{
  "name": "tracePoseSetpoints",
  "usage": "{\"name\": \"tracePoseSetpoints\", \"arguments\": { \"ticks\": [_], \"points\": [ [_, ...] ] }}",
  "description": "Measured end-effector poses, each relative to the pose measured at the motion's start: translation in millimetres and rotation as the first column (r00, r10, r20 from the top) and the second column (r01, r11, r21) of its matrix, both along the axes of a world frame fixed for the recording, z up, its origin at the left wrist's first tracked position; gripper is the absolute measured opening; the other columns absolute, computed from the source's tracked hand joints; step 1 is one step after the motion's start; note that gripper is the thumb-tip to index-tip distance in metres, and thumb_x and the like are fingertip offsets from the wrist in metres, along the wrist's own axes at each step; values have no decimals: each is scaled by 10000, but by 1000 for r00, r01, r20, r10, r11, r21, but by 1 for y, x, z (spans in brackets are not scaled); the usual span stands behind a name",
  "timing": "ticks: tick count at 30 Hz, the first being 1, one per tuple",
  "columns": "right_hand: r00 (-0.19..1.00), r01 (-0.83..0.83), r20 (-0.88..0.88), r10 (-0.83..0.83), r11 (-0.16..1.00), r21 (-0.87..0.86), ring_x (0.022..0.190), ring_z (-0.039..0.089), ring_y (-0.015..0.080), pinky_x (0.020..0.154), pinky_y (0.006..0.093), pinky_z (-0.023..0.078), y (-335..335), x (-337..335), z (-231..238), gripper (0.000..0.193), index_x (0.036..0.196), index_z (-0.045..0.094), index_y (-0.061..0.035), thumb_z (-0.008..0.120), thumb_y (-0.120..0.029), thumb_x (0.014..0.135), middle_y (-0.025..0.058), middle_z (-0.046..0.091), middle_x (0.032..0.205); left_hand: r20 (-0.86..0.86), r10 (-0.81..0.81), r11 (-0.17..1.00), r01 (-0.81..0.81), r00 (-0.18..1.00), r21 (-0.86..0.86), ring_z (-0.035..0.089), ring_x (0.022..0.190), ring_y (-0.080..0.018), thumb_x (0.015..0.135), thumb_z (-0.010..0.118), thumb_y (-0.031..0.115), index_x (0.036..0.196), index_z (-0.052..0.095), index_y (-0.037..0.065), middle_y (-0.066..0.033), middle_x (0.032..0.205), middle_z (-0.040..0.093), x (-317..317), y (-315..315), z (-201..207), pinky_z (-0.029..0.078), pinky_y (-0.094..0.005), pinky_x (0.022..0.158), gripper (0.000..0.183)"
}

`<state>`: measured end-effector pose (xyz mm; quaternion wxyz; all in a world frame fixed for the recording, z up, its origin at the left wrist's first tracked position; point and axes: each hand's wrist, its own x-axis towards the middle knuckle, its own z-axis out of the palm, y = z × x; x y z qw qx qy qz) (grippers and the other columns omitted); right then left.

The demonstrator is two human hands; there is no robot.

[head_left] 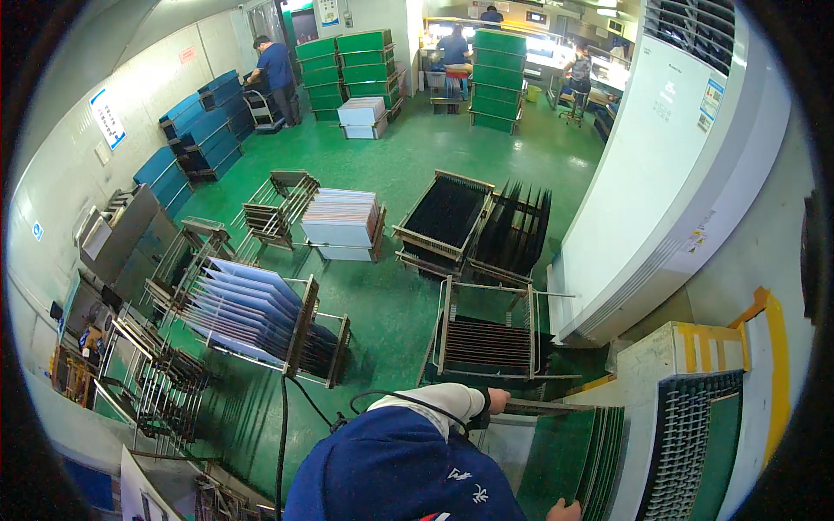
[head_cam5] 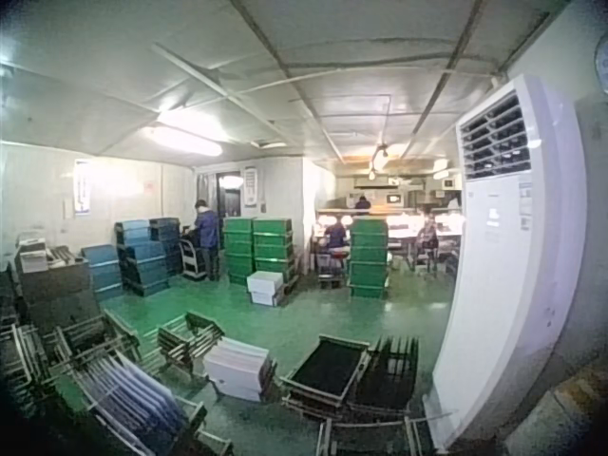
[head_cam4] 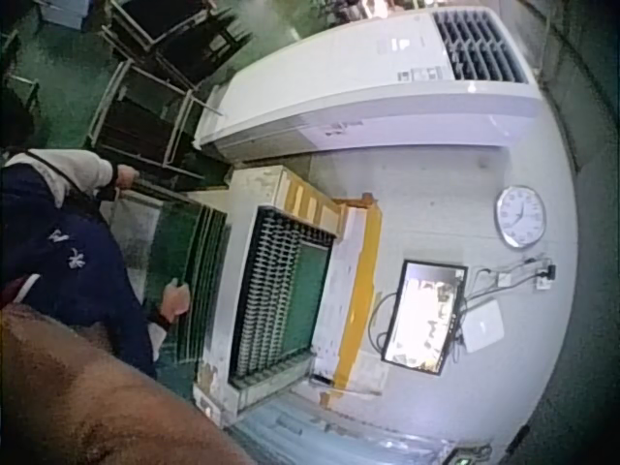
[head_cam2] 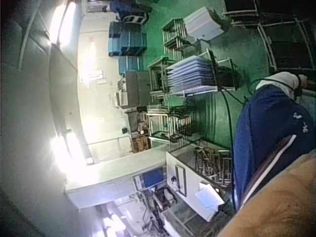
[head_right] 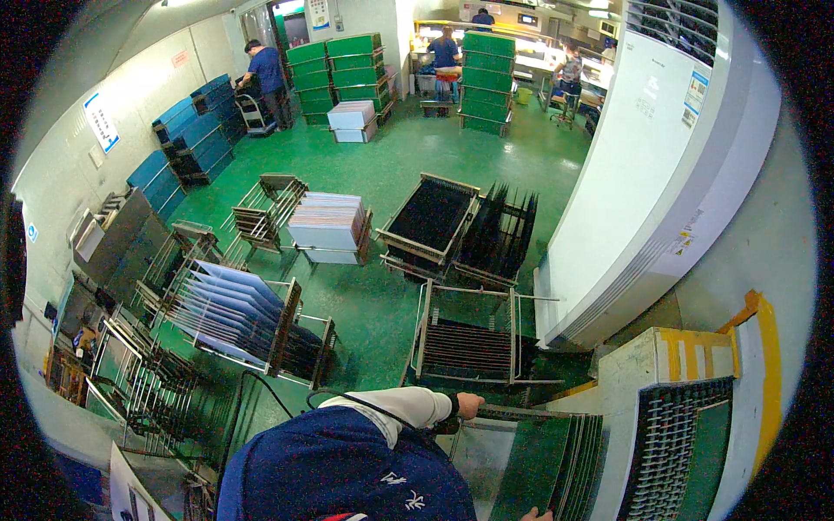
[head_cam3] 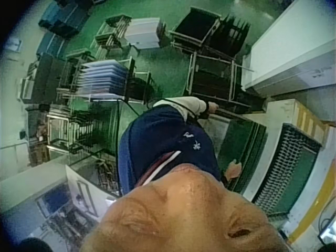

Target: Placing thin green panels into an industrial feeding machine or onto a conveyor system.

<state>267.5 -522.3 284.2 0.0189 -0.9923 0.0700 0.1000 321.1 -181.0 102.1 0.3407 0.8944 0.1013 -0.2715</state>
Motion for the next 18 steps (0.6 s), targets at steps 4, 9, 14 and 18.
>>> {"name": "tracePoseSetpoints", "arguments": {
  "ticks": [4,9,14,18],
  "points": [
    [1000,-1,-11,1,1000,-2,953,557,344,800,433,429,-10,3,-14,397,1031,590,2,540,-326,812,182,603,1016,2,18,999,-18,1000,-35,571,969,-335,737,509,61,1066,556,41,-181,1005,602,0,-1,6,465,-410,780,332],
    [999,28,-44,-27,999,22,955,559,338,800,424,433,0,2,-1,391,1032,588,4,527,-323,826,178,603,1018,-10,-18,1000,18,1000,-19,559,993,-334,752,507,64,1091,540,37,-185,1050,584,1,1,0,463,-414,780,342],
    [1000,0,-12,0,1000,12,944,566,339,797,420,435,-12,4,-19,383,1023,590,5,516,-321,836,180,607,1005,-32,-16,999,14,999,-52,561,980,-334,756,509,66,1102,523,35,-187,1061,576,3,1,-7,462,-417,770,348],
    [1000,-27,-5,27,1000,-13,923,574,334,793,413,438,-12,4,-18,386,1014,594,5,517,-329,835,183,612,983,4,-9,999,9,1000,-34,569,953,-338,749,516,77,1067,528,29,-187,1031,586,2,1,-11,464,-418,758,321]
  ]
}}
